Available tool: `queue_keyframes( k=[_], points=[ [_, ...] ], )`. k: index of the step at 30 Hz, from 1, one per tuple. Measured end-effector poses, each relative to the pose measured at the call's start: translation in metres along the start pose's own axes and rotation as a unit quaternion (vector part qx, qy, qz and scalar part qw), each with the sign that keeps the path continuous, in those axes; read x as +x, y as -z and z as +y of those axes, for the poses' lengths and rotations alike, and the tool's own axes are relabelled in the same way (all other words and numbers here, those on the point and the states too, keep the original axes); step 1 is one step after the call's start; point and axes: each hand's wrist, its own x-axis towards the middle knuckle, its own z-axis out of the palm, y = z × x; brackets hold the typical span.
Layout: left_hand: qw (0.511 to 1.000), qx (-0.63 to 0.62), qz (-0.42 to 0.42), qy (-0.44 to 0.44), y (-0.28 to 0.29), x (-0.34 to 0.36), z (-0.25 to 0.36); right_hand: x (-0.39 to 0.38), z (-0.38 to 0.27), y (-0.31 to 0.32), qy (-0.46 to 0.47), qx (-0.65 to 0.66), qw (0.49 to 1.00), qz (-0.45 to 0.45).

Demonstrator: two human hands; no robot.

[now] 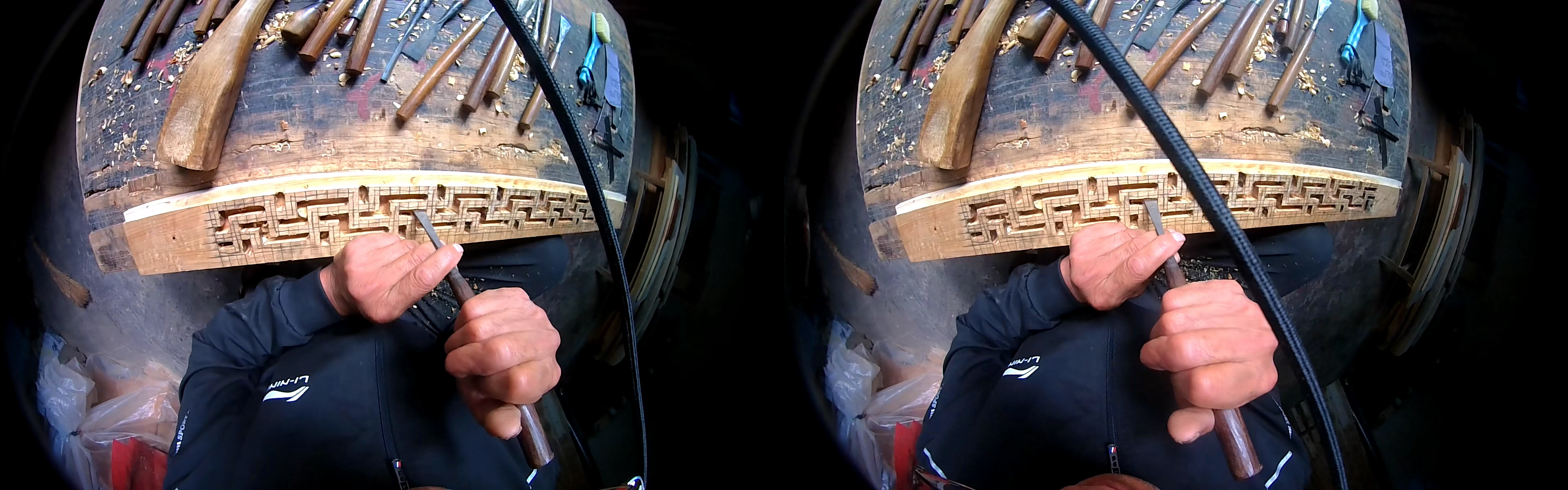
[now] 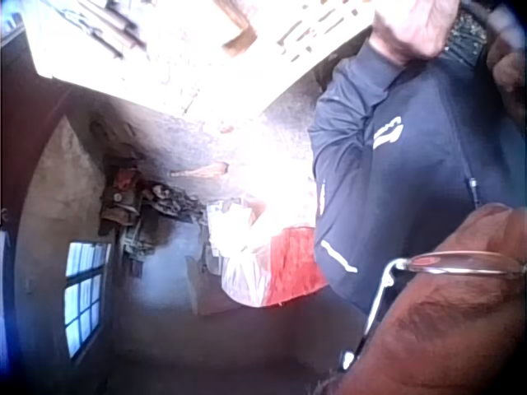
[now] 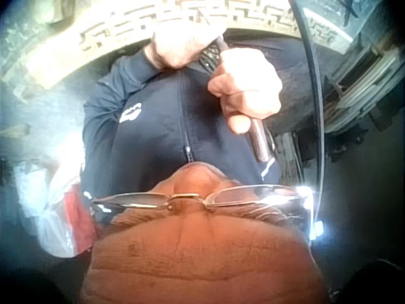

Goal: The person carves a geometric fretwork pattern into a wooden board using a chisel and a mallet. They use various chisels to remove wood chips and refine the design while holding the board on a workbench.

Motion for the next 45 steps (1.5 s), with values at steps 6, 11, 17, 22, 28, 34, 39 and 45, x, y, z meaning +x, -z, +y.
queue_keyframes(
  k=[6,11,17,22,28,34,39,45],
  points=[
    [1.0,0.0,0.004,0.006,0.0,-0.001,0.0,0.002,0.002,0.001,0.003,0.002,1.0,-0.011],
    [1.0,-0.011,0.008,0.006,-0.001,0.0,0.0,0.004,0.001,0.002,-0.001,-0.004,1.0,-0.022],
    [1.0,-0.015,0.003,0.016,0.001,-0.001,0.0,0.013,0.005,-0.002,-0.008,-0.044,0.999,-0.021],
    [0.999,-0.013,0.024,0.018,-0.002,0.004,0.0,0.022,0.004,-0.002,-0.009,-0.051,0.998,-0.025],
    [0.999,-0.023,0.022,0.015,0.001,-0.001,0.0,0.02,-0.007,0.004,-0.025,0.019,0.998,-0.059],
    [0.999,-0.015,0.033,0.008,-0.004,-0.002,0.0,0.012,-0.004,0.002,-0.035,0.006,0.999,-0.018],
    [0.999,-0.009,0.03,0.012,-0.002,0.002,-0.001,0.019,0.001,-0.005,-0.031,-0.047,0.998,-0.004],
    [0.999,0.003,0.03,0.01,-0.003,0.001,-0.001,0.017,0.001,0.0,-0.033,-0.032,0.999,-0.023]
  ],
)
